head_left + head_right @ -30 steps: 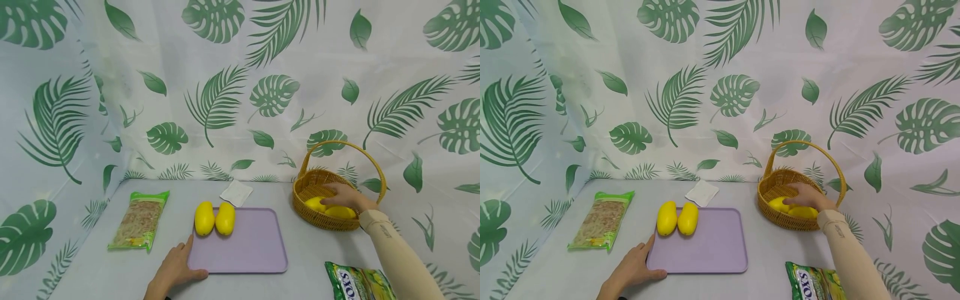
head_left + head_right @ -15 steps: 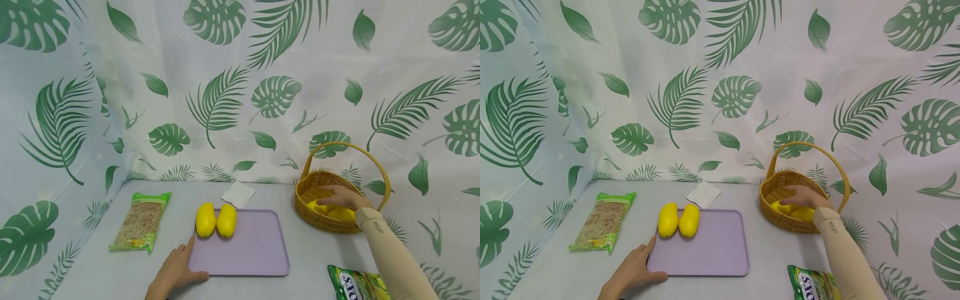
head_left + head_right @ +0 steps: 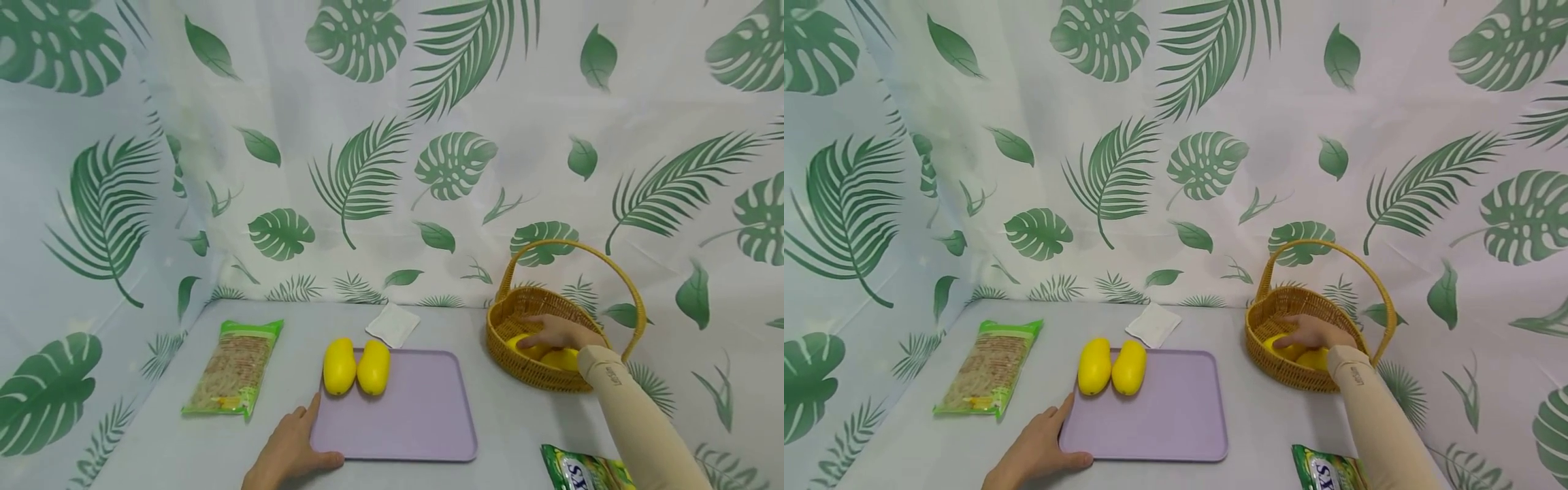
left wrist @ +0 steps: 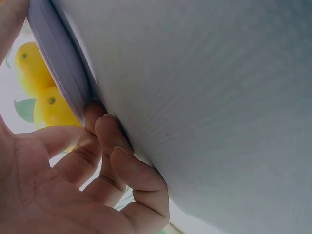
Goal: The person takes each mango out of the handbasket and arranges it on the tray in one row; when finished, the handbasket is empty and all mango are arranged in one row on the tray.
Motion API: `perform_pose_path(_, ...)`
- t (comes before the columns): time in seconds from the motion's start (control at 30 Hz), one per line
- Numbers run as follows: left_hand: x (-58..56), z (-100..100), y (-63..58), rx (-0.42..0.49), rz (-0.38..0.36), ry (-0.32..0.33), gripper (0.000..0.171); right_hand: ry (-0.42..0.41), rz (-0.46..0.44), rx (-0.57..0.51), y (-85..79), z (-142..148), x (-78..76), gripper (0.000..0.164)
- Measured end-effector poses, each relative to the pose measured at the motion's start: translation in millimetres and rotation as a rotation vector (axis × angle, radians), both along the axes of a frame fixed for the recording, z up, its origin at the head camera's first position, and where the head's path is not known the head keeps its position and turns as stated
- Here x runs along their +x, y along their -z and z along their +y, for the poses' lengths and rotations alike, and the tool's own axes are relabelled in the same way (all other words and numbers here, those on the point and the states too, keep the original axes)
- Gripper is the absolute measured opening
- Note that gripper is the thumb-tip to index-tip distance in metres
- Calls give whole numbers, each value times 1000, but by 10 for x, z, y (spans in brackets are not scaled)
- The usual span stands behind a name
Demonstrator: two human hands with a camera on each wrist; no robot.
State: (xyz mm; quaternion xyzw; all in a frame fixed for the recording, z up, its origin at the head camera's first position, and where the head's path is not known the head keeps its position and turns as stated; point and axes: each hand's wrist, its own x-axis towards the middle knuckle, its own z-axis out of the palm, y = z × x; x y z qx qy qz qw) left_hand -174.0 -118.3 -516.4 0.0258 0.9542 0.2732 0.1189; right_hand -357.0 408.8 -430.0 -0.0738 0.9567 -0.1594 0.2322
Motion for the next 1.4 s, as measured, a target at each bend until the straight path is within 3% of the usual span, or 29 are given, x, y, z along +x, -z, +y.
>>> perform_pose_path(0.27, -17, 16, 25, -2, -2, 0, 123, -57, 23, 19, 48, -51, -32, 81)
perform_pose_path(0.7, 23, 34, 20, -5, 1, 8, 122, -79, 49, 65, 131, -5, -7, 76)
perform_pose_path(1.13, -9, 23, 22, -15, 30, 3, 124, -6, 92, 69, -20, -12, 43, 89)
perform_pose_path(1.4, 4, 6, 23, -12, 28, 6, 123, 25, 104, 30, -114, -29, 117, 88)
